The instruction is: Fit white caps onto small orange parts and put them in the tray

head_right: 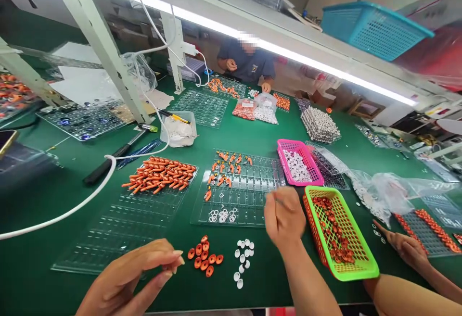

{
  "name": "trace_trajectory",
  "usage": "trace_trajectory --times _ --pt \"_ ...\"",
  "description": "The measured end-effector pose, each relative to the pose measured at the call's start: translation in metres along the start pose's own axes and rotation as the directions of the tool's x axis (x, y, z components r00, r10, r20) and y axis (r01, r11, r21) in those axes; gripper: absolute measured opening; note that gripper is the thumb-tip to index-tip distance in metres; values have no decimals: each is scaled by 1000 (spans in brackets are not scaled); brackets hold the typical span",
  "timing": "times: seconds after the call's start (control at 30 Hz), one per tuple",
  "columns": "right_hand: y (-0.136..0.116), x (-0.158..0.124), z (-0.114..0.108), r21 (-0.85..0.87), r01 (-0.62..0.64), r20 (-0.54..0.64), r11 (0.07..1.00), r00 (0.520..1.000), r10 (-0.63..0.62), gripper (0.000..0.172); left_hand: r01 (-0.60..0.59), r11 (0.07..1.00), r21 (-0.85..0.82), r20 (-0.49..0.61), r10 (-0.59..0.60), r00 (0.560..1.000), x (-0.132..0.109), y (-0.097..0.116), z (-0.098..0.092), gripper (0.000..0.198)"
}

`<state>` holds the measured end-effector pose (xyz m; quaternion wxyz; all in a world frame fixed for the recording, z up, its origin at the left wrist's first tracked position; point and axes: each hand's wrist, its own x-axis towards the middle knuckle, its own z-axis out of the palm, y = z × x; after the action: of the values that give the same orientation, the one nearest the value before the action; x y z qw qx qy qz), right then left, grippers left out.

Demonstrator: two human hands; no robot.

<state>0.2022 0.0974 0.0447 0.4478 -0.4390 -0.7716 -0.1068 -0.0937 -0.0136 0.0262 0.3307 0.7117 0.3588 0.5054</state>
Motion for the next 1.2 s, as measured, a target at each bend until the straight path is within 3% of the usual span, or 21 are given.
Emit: trace_trajectory --times 0.07,0.17,0.2,0.3,0.4,0.47,0.53,0.63,0.73,0.87,0.93,1.0,1.07,1.13,1.2 --pt "21 19 36 -61 -101 64 993 992 105 39 -5 1000 16 -4 5 1000 -3 -3 -1 41" --pt "51 48 88 -169 -223 253 960 932 261 24 -30 999 25 -21 30 999 -3 -3 -3 37" --pt "58 56 103 -200 -241 335 950 894 298 15 -31 999 26 -30 32 999 -3 -2 -4 36" --pt "73 73 136 -304 -282 547 910 730 409 26 -29 999 45 -82 33 996 -6 0 -11 34" --pt "77 80 154 -412 -296 659 862 556 506 30 -14 997 81 -135 25 991 -12 -3 -19 33" --pt "77 82 160 -457 -303 682 836 485 548 30 3 997 83 -151 9 989 -15 -7 -22 33" --pt "75 84 163 -474 -319 686 821 451 571 30 -3 998 60 -144 11 990 -16 -10 -23 34" --pt "69 88 160 -448 -364 679 816 455 576 30 -31 999 23 -113 33 993 -15 -12 -21 37" --pt "57 90 146 -356 -429 668 830 505 547 27 -18 1000 10 -98 19 995 -11 -11 -19 35" --pt "23 75 101 -132 -515 681 847 574 455 21 136 991 -4 -109 -136 985 -4 -8 -10 25" --pt "-1 56 70 -22 -553 703 833 584 406 23 251 963 -97 -103 -261 960 1 -8 0 23" --pt "-28 30 38 196 -647 712 737 611 347 23 390 880 -272 -46 -417 908 7 -8 13 26" --pt "-52 2 10 355 -693 677 627 653 338 20 499 715 -489 82 -532 843 13 -8 28 32" --pt "-71 -25 -10 428 -676 614 600 705 355 14 577 528 -623 221 -589 778 19 -8 43 37" --pt "-83 -51 -21 472 -669 553 574 732 398 13 616 401 -678 300 -614 730 22 -7 57 38"
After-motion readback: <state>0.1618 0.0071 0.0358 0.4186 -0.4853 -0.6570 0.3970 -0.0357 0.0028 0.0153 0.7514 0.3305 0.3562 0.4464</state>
